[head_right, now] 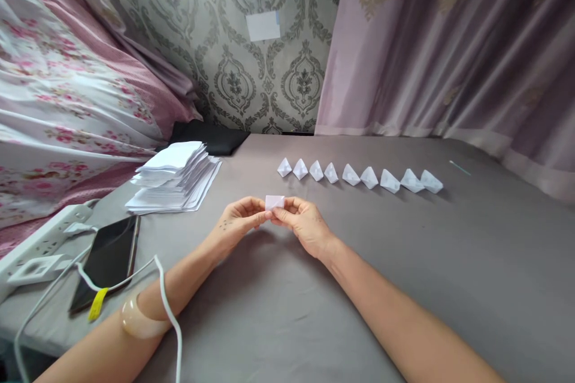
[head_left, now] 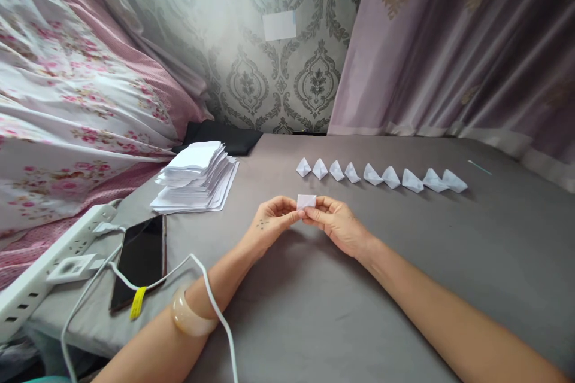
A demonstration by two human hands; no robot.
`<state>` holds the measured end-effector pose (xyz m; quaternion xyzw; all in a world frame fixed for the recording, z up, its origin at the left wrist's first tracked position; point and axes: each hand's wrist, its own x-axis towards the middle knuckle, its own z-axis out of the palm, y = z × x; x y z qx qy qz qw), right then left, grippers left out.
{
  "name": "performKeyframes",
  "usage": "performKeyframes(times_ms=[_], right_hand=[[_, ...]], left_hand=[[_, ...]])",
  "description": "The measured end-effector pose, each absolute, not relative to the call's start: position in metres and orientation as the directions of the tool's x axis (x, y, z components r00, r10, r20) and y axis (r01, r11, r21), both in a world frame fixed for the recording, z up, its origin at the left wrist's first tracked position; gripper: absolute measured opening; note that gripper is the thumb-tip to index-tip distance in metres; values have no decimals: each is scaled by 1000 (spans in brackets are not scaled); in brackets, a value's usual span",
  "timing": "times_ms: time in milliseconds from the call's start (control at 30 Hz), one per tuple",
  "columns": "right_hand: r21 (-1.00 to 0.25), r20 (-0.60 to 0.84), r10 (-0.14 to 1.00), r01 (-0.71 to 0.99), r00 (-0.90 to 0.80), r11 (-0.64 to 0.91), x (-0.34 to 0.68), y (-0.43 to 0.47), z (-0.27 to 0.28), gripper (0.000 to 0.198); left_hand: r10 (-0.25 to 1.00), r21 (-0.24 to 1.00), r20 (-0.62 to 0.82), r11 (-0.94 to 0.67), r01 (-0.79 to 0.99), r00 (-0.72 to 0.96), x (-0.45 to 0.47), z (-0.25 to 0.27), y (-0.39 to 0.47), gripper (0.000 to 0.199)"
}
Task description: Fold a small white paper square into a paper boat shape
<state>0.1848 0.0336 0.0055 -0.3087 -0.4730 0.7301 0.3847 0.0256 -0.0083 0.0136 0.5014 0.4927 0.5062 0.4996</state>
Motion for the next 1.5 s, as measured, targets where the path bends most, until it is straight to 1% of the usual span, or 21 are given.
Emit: performKeyframes(times_ms=[100, 167, 233, 267, 300, 367, 433, 533, 600, 633, 667, 733, 800, 900, 1000, 1100, 1233, 1500], right_hand=[[-927, -88, 839, -263, -537, -266, 183, 32, 3, 27], [-961, -80, 848, -185, -523, -204, 183, 32, 1, 28], [-999, -20, 894, -33, -448, -39, 184, 34, 0, 27], [-995, 49, 917, 60, -397, 79, 185, 35, -1, 26], [-966, 140, 922, 153, -360, 206, 186, 36, -2, 24], [-853, 312, 882, 304, -353, 424, 190, 38, -3, 14], [-722, 399, 822, 413, -407, 555, 193, 38, -5, 6], [-513, 446, 759, 560, -474, 651, 195, 35, -6, 16], [-373, 453, 722, 624, -523, 687, 195, 33, -6, 23], [-322, 439, 709, 639, -552, 698, 195, 32, -6, 25], [-294, 412, 706, 649, -577, 702, 196, 31, -6, 26], [-311, 336, 723, 654, -603, 690, 196, 30, -7, 24], [-394, 274, 752, 643, -600, 657, 198, 30, -8, 20], [-531, 231, 779, 596, -583, 603, 199, 33, -9, 19], [-638, 195, 826, 571, -529, 516, 198, 38, -10, 22], [-699, 145, 875, 578, -461, 421, 196, 42, -11, 24], [-688, 142, 904, 617, -403, 383, 194, 45, -14, 23], [-616, 122, 915, 694, -385, 373, 190, 45, -13, 23]], left_hand=[[999, 999, 37, -37, 2, -33, 24, 9, -7, 30], [994, 992, 95, -91, 82, -47, 22, 7, -6, 28], [973, 947, 223, -201, 249, -61, 20, 4, -5, 24], [955, 902, 292, -256, 347, -55, 20, 3, -4, 22], [936, 847, 351, -302, 437, -35, 19, 2, -4, 20], [908, 739, 417, -365, 566, 41, 18, 0, -4, 18], [881, 625, 451, -424, 655, 140, 17, -2, -3, 19], [843, 430, 466, -480, 765, 267, 18, -5, -3, 24], [842, 344, 439, -481, 806, 315, 19, -7, -2, 27], [846, 322, 413, -482, 815, 337, 19, -8, -2, 28], [854, 317, 381, -480, 818, 353, 19, -9, -2, 29], [882, 365, 318, -453, 813, 348, 19, -12, -2, 27], [921, 476, 266, -383, 791, 286, 18, -14, -2, 22], [965, 629, 200, -261, 732, 172, 16, -16, -1, 18], [986, 703, 142, -166, 692, 92, 17, -14, 0, 21], [997, 751, 77, -66, 657, 12, 20, -11, 1, 23], [998, 765, 27, 14, 644, -54, 23, -7, 2, 21], [997, 730, -5, 55, 681, -75, 26, -8, 4, 15]])
